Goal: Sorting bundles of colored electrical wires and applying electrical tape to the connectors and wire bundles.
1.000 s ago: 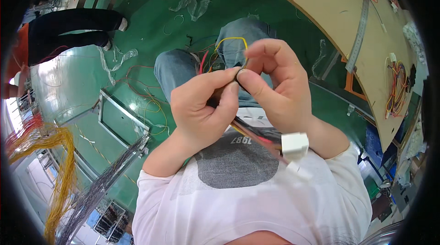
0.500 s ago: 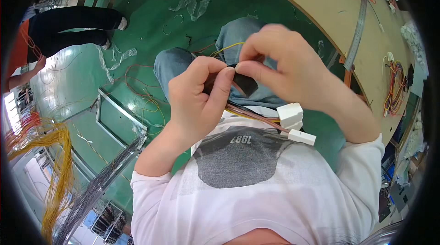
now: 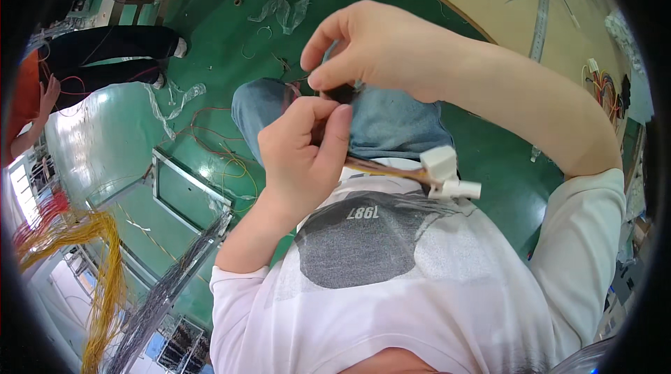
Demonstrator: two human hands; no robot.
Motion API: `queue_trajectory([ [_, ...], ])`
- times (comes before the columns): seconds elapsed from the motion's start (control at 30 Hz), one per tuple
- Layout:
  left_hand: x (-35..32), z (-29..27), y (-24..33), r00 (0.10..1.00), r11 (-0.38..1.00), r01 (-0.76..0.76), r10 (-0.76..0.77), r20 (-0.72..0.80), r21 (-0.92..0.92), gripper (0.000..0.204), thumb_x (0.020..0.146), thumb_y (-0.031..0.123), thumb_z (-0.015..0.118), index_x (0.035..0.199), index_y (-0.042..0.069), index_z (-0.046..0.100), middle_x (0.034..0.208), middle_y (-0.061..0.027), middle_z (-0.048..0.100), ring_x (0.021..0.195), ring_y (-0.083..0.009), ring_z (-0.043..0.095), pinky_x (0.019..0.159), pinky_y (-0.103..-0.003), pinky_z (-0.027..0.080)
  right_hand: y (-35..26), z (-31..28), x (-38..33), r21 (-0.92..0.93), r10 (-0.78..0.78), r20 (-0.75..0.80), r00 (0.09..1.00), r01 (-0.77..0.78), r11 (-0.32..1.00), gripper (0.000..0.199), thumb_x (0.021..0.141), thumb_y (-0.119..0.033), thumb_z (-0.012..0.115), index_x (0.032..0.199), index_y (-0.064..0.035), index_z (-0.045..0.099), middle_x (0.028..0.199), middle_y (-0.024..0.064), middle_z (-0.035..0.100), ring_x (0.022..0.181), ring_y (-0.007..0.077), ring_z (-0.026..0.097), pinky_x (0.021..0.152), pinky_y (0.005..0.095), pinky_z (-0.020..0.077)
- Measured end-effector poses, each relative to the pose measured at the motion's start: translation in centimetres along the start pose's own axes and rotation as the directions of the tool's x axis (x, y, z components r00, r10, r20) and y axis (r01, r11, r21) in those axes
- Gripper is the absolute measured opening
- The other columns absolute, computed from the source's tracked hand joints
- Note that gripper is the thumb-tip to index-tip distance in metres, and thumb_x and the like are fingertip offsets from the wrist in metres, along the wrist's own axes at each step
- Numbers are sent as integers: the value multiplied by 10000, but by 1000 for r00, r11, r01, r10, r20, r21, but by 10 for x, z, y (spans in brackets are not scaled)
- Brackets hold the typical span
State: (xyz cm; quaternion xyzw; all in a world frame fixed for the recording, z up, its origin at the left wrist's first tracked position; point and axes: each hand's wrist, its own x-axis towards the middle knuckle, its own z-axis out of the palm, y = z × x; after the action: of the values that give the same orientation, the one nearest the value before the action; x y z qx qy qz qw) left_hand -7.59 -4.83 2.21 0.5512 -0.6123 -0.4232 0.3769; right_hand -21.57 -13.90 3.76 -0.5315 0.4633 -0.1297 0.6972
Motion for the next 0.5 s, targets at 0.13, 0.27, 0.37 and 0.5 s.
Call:
queue_trajectory([
  [0.13, -3, 1, 3, 979, 941, 204, -196, 60, -268, 66, 802, 36, 556, 760, -14, 547, 586, 13, 509, 498, -18, 429, 430, -174, 325, -3, -1, -6, 115, -51, -34, 998, 54, 992, 239, 669, -83, 642, 876, 12, 570, 728, 66, 587, 698, 104, 551, 619, 223, 412],
  [0.27, -3, -2, -3, 946, 862, 324, -292, 140, -391, 76, 827, 56, 531, 808, -17, 543, 622, 17, 517, 519, -14, 432, 453, -157, 315, -20, 7, -21, -74, -113, -21, 993, 112, 991, 259, 683, -75, 631, 909, 15, 542, 751, 72, 590, 714, 87, 551, 650, 204, 416],
  [0.37, -7, -5, -10, 944, 799, 320, -318, 94, -510, 78, 837, 65, 517, 846, -12, 526, 626, 26, 500, 532, -8, 426, 466, -153, 317, -16, 9, -44, -102, -238, 13, 971, 238, 966, 257, 721, -85, 613, 934, 21, 515, 792, 73, 593, 746, 82, 555, 683, 203, 426],
  [0.5, -7, 6, -4, 958, 819, 253, -285, 18, -514, 52, 848, 55, 487, 857, 6, 501, 621, 35, 472, 533, -1, 404, 466, -155, 311, 35, 20, -61, 242, -138, -170, 976, 177, 954, 237, 782, -81, 556, 984, 27, 495, 857, 67, 587, 754, 93, 551, 695, 218, 436],
])
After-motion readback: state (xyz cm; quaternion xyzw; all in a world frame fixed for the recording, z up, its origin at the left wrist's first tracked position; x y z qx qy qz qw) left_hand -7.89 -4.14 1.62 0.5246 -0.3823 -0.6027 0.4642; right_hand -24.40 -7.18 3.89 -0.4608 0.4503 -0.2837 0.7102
